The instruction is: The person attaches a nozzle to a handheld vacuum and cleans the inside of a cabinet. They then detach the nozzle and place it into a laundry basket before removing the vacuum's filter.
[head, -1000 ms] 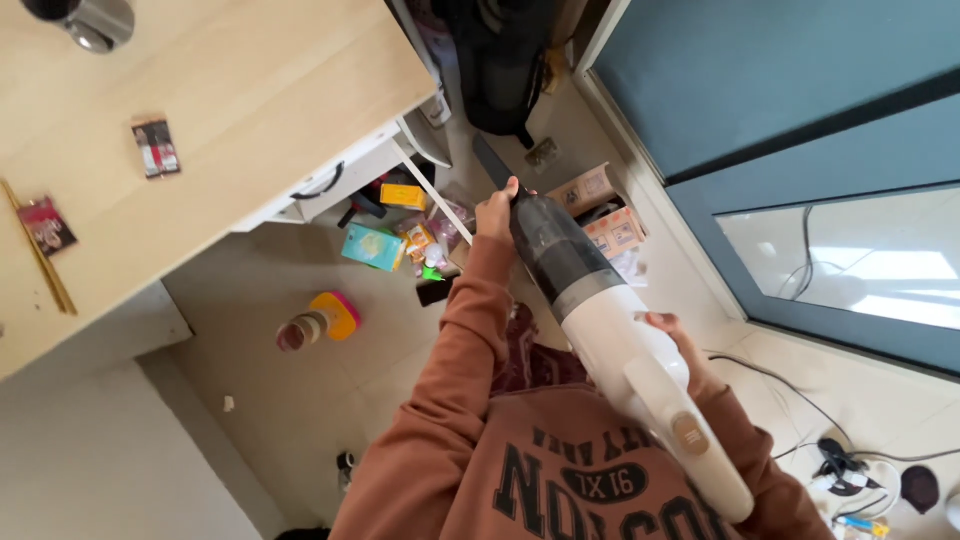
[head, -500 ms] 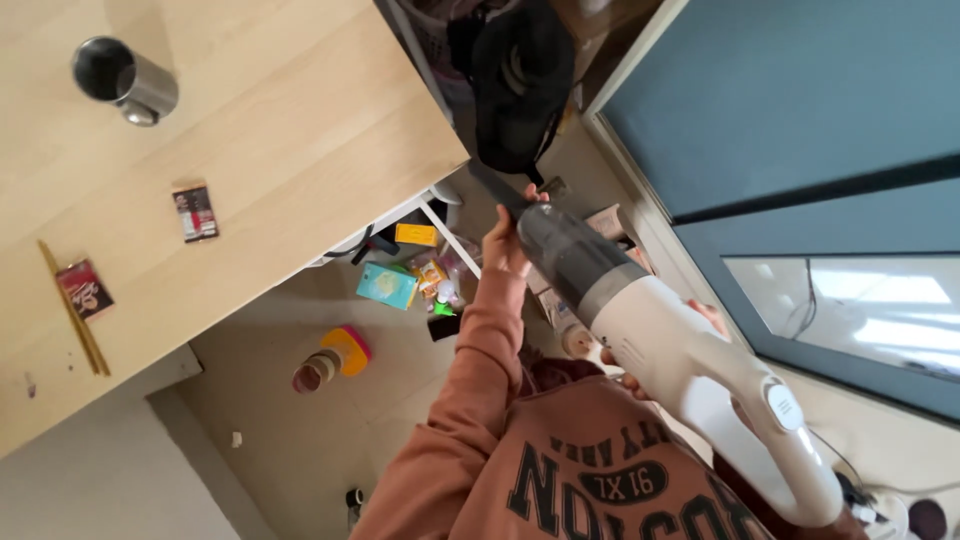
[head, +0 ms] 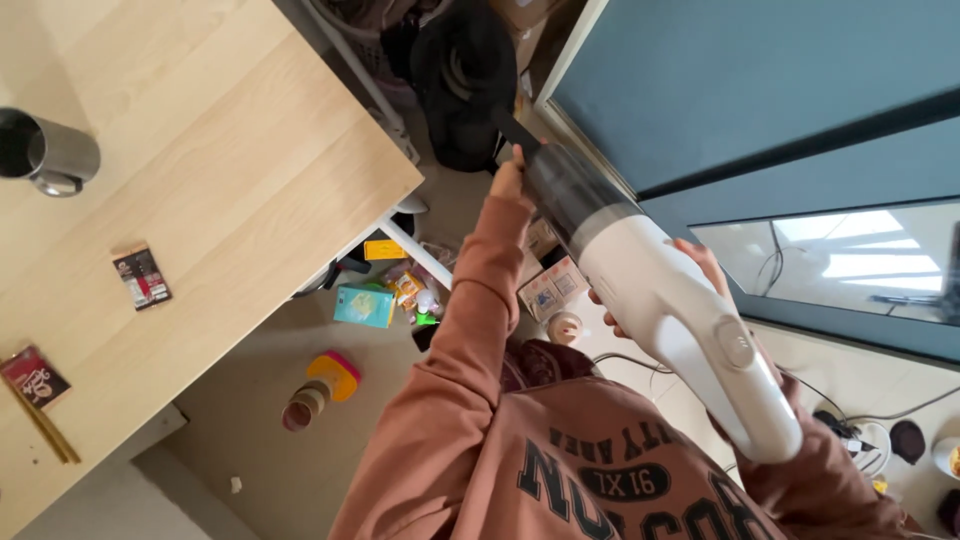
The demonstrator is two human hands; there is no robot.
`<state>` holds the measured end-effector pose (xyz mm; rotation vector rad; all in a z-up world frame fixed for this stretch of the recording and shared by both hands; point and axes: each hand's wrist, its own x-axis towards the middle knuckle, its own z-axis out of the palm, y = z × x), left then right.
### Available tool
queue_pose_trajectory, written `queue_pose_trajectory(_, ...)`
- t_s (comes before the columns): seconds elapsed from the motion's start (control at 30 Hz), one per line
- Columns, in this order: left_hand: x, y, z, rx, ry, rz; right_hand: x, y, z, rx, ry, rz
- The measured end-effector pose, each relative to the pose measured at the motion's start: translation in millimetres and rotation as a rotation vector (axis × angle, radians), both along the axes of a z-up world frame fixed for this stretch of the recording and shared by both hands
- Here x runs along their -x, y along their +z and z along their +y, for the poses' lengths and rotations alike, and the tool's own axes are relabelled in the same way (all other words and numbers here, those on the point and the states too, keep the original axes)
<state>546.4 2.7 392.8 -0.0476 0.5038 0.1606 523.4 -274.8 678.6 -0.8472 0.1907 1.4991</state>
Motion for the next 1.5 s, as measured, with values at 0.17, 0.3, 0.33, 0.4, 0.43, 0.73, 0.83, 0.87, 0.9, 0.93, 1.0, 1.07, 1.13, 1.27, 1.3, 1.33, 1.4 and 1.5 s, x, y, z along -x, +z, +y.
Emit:
queue_pose_trajectory(0.17,-11,21,29,-0.179,0.025,0.116,-14,5,11,0.109,0.023,-0.118)
queue_pose_trajectory(0.3,-19,35,34,-0.335,-0.071,0.185,-11,5,19,0.315,0.038,-0.34)
queue_pose_trajectory(0.33,-20,38,37,-0.332,-0.081,0.155,-8,4,20,0.324,0.042,-0.396)
queue_pose_trajectory(0.4,-20,35,31,-0.311,-0.111,0.092,-2,-4,16,0.286,0.063,-0.441)
queue_pose_trajectory(0.43,-20,34,30,-0.305,-0.118,0.112,-4,-11,13,0.259,0.074,-0.474)
queue_pose_trajectory(0.73,0,74,44,-0.204,0.019,0.014,-11,-59,-12,0.051,-0.155,-0.086)
queue_pose_trajectory(0.83,-5,104,57,-0.252,0.004,-0.038,12,-14,21,-0.014,-0.079,0.073)
queue_pose_trajectory(0.87,-7,110,66,-0.265,-0.004,-0.031,16,-1,29,-0.065,-0.055,0.101)
queue_pose_trajectory(0.9,-10,114,74,-0.276,-0.011,-0.024,16,9,35,-0.109,-0.03,0.127)
queue_pose_trajectory(0.93,-13,115,82,-0.27,-0.01,-0.013,12,16,42,-0.149,-0.014,0.148)
queue_pose_trajectory(1.0,-16,109,97,-0.259,-0.014,0.014,4,22,52,-0.225,0.015,0.168)
queue_pose_trajectory(1.07,-24,102,112,-0.266,0.037,0.05,-13,23,64,-0.291,0.044,0.168)
queue_pose_trajectory(1.13,-31,101,128,-0.261,0.052,0.1,-36,22,77,-0.346,0.102,0.163)
queue_pose_trajectory(1.27,-41,101,157,-0.271,0.084,0.231,-77,8,115,-0.181,0.199,0.037)
queue_pose_trajectory(1.3,-53,105,171,-0.289,0.121,0.258,-95,8,132,-0.102,0.206,0.023)
queue_pose_trajectory(1.33,-65,105,185,-0.323,0.165,0.36,-113,7,149,-0.049,0.222,0.007)
queue_pose_trajectory(1.4,-73,86,210,-0.378,0.245,0.597,-143,-10,182,0.006,0.273,-0.005)
queue_pose_trajectory(1.5,-103,55,254,-0.415,0.268,0.802,-181,-32,221,0.102,0.342,0.012)
